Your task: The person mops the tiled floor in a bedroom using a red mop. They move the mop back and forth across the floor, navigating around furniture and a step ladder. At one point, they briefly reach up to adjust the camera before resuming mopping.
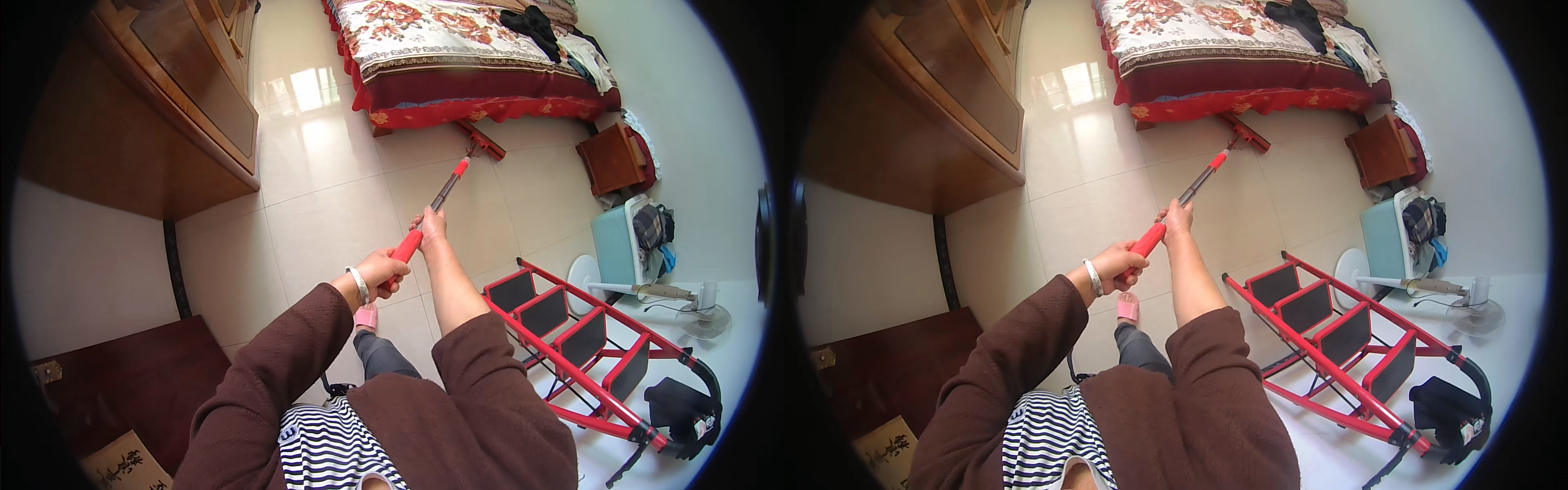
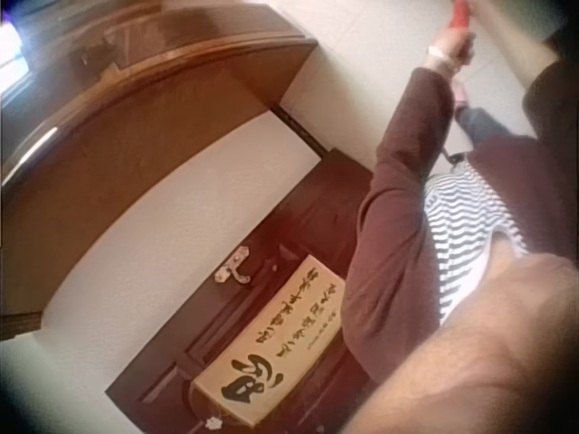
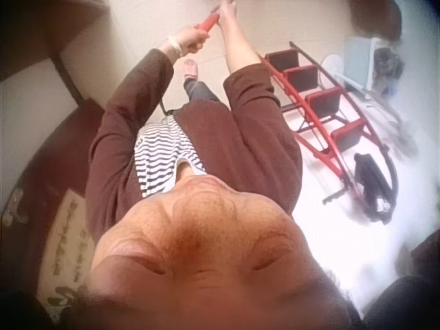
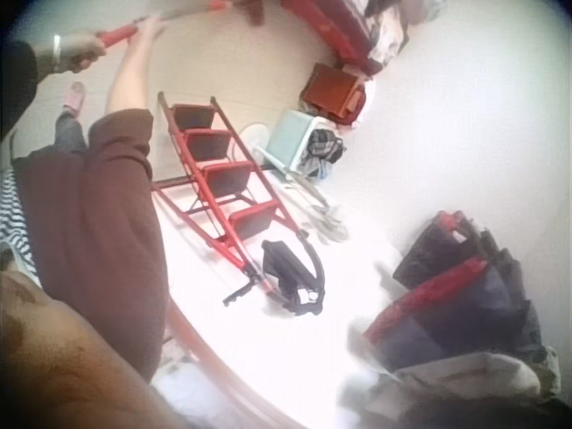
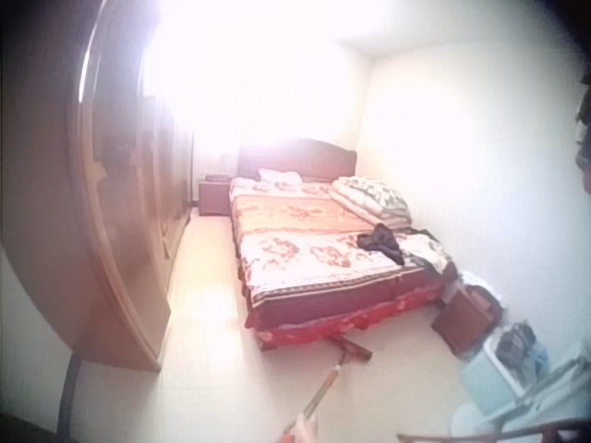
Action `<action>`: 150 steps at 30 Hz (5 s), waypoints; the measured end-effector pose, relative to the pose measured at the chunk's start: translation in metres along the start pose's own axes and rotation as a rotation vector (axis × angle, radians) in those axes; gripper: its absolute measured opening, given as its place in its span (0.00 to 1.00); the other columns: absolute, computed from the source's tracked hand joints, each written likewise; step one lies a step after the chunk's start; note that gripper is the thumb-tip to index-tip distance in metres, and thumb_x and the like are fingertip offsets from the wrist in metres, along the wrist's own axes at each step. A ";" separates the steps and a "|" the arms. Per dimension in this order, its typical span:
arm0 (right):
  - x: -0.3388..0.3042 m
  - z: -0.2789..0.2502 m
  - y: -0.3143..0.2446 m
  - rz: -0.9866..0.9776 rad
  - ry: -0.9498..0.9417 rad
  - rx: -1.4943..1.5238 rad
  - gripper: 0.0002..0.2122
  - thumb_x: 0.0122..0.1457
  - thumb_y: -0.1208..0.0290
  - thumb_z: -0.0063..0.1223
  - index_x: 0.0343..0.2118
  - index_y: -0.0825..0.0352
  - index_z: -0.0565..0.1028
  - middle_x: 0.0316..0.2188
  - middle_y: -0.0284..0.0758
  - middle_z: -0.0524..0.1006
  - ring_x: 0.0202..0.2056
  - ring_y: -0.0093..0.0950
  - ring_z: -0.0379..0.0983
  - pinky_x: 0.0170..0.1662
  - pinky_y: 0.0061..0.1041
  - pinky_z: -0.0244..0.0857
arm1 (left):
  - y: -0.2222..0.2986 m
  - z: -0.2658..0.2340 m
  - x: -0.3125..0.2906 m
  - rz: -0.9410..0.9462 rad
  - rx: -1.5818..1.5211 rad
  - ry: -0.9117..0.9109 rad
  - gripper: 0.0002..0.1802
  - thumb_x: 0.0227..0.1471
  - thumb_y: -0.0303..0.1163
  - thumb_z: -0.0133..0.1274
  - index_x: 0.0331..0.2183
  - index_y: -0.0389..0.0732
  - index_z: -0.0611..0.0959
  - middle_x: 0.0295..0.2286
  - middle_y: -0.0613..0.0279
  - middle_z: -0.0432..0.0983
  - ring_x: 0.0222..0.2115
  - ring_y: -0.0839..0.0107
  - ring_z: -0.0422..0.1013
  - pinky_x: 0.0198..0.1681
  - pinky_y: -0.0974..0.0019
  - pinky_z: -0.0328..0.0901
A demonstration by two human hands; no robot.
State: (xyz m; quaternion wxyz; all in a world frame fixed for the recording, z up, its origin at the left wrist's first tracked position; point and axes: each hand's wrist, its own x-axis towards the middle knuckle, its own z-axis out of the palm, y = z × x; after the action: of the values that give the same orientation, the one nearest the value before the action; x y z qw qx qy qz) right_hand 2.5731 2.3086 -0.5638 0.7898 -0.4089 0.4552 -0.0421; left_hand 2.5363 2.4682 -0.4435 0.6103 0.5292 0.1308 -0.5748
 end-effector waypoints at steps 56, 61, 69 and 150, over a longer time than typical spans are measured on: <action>-0.275 0.081 0.304 0.329 -0.247 -0.809 0.05 0.52 0.80 0.39 0.31 0.75 0.65 0.18 0.38 0.68 0.15 0.27 0.67 0.16 0.26 0.65 | -0.327 -0.023 -0.362 0.294 -0.248 0.844 0.20 0.50 0.30 0.51 0.46 0.35 0.72 0.18 0.66 0.71 0.13 0.82 0.63 0.14 0.78 0.57; -0.387 0.026 0.361 0.424 -0.275 -0.755 0.04 0.52 0.78 0.41 0.28 0.72 0.66 0.18 0.38 0.69 0.15 0.29 0.66 0.16 0.28 0.63 | -0.425 0.025 -0.433 0.465 0.314 1.509 0.13 0.50 0.30 0.50 0.37 0.34 0.79 0.27 0.47 0.77 0.27 0.63 0.75 0.29 0.67 0.67; -0.585 -0.047 0.411 0.753 -0.332 -0.464 0.05 0.55 0.74 0.39 0.34 0.69 0.63 0.19 0.34 0.67 0.19 0.27 0.66 0.22 0.27 0.68 | -0.499 0.069 -0.601 0.406 0.201 1.944 0.14 0.56 0.28 0.42 0.41 0.38 0.78 0.15 0.63 0.71 0.16 0.79 0.66 0.24 0.72 0.62; -0.596 -0.079 0.355 0.801 -0.626 -0.749 0.07 0.56 0.78 0.36 0.35 0.75 0.58 0.23 0.34 0.62 0.20 0.25 0.64 0.27 0.29 0.72 | -0.469 0.160 -0.586 0.133 0.697 1.728 0.11 0.44 0.33 0.56 0.27 0.34 0.79 0.21 0.49 0.74 0.20 0.53 0.71 0.23 0.61 0.65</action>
State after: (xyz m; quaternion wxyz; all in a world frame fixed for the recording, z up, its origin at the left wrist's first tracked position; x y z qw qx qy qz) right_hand 2.0587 2.7572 -0.4188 0.6434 -0.4487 0.3040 0.5407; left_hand 1.8915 2.7743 -0.1610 0.1397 0.9328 0.3288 0.0478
